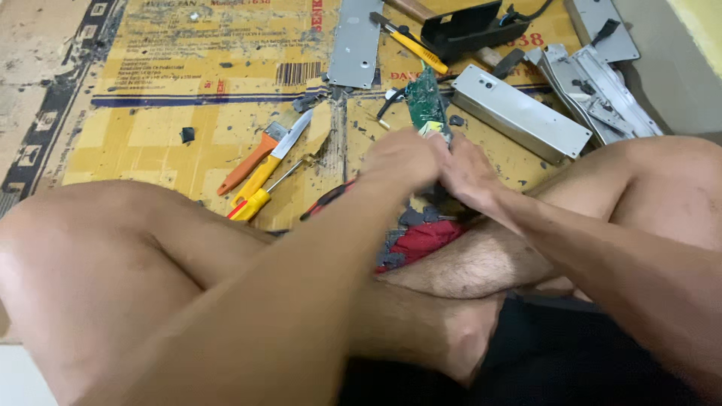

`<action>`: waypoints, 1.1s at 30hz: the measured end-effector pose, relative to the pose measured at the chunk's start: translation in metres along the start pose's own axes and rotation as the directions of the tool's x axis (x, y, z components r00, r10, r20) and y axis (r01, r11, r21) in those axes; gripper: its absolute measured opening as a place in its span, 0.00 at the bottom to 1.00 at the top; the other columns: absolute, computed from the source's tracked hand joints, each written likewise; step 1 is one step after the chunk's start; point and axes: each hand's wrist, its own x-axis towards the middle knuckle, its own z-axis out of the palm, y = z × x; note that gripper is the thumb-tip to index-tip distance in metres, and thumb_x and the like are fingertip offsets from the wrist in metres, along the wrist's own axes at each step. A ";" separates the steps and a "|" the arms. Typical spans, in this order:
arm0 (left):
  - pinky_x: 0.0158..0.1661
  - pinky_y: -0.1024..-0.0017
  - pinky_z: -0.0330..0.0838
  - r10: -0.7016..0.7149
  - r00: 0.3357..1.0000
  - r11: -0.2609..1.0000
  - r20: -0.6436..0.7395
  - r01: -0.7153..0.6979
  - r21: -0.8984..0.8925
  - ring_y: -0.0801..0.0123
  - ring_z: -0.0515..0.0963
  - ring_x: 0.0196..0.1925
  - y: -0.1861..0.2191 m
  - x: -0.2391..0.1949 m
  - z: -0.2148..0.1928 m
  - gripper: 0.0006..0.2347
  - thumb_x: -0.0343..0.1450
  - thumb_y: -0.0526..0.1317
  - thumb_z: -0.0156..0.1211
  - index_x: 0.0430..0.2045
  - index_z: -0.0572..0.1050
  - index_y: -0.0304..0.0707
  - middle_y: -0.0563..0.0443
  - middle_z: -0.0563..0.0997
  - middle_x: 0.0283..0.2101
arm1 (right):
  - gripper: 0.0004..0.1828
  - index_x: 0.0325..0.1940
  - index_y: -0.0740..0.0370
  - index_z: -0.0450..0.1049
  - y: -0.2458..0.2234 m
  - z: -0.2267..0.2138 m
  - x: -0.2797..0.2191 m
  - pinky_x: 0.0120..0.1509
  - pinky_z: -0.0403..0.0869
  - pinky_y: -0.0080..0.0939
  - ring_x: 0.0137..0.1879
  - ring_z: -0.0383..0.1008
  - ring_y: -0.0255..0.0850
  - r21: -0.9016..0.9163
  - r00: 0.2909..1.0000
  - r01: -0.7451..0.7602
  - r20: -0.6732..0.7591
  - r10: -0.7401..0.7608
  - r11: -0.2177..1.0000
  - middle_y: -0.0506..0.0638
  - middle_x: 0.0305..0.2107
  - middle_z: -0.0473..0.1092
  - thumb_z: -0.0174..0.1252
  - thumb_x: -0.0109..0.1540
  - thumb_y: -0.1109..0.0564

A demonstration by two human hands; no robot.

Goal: The person sits on the floor and uses a screwdriver and pliers to disassemble a small electronic device attached to a circuit board. They remove screws, pry open the casing, and manipulate internal components and wires.

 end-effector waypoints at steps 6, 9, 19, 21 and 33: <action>0.45 0.56 0.81 0.053 0.998 0.971 0.041 -0.061 0.230 0.58 0.84 0.51 0.047 0.001 0.023 0.19 0.72 0.47 0.43 0.48 0.81 0.42 0.56 0.85 0.45 | 0.41 0.61 0.61 0.69 0.009 -0.017 0.001 0.70 0.62 0.68 0.66 0.66 0.66 0.040 1.000 -0.030 -0.008 0.030 0.999 0.69 0.52 0.71 0.33 0.64 0.28; 0.52 0.50 0.76 0.170 0.982 0.921 0.083 -0.188 0.341 0.52 0.81 0.56 0.049 -0.032 -0.003 0.20 0.72 0.50 0.44 0.44 0.82 0.41 0.48 0.84 0.47 | 0.41 0.61 0.58 0.70 0.013 -0.020 -0.004 0.72 0.61 0.67 0.67 0.66 0.63 0.064 0.999 -0.046 0.006 0.046 0.997 0.66 0.53 0.71 0.33 0.63 0.27; 0.50 0.50 0.77 0.026 1.000 0.964 0.007 -0.027 0.265 0.47 0.81 0.56 -0.004 0.010 0.024 0.16 0.73 0.39 0.46 0.49 0.79 0.35 0.42 0.83 0.49 | 0.44 0.59 0.60 0.70 -0.007 -0.002 -0.005 0.67 0.65 0.66 0.65 0.67 0.65 0.070 0.998 -0.014 -0.065 0.018 0.997 0.72 0.50 0.71 0.34 0.63 0.22; 0.52 0.32 0.69 0.115 0.989 0.950 0.092 -0.137 0.280 0.37 0.72 0.62 0.032 -0.010 0.029 0.21 0.75 0.35 0.37 0.65 0.65 0.47 0.44 0.69 0.66 | 0.29 0.61 0.47 0.72 -0.011 -0.003 0.003 0.68 0.64 0.66 0.65 0.70 0.51 0.097 0.919 -0.378 -0.081 0.386 0.921 0.56 0.55 0.72 0.40 0.65 0.33; 0.56 0.48 0.73 0.189 0.982 0.947 0.003 -0.182 -0.263 0.38 0.78 0.57 -0.073 0.009 0.039 0.16 0.72 0.46 0.52 0.52 0.79 0.48 0.36 0.83 0.50 | 0.43 0.61 0.61 0.66 0.006 0.004 -0.011 0.70 0.63 0.68 0.65 0.67 0.68 0.069 0.999 -0.038 -0.010 0.039 0.997 0.74 0.52 0.69 0.34 0.62 0.24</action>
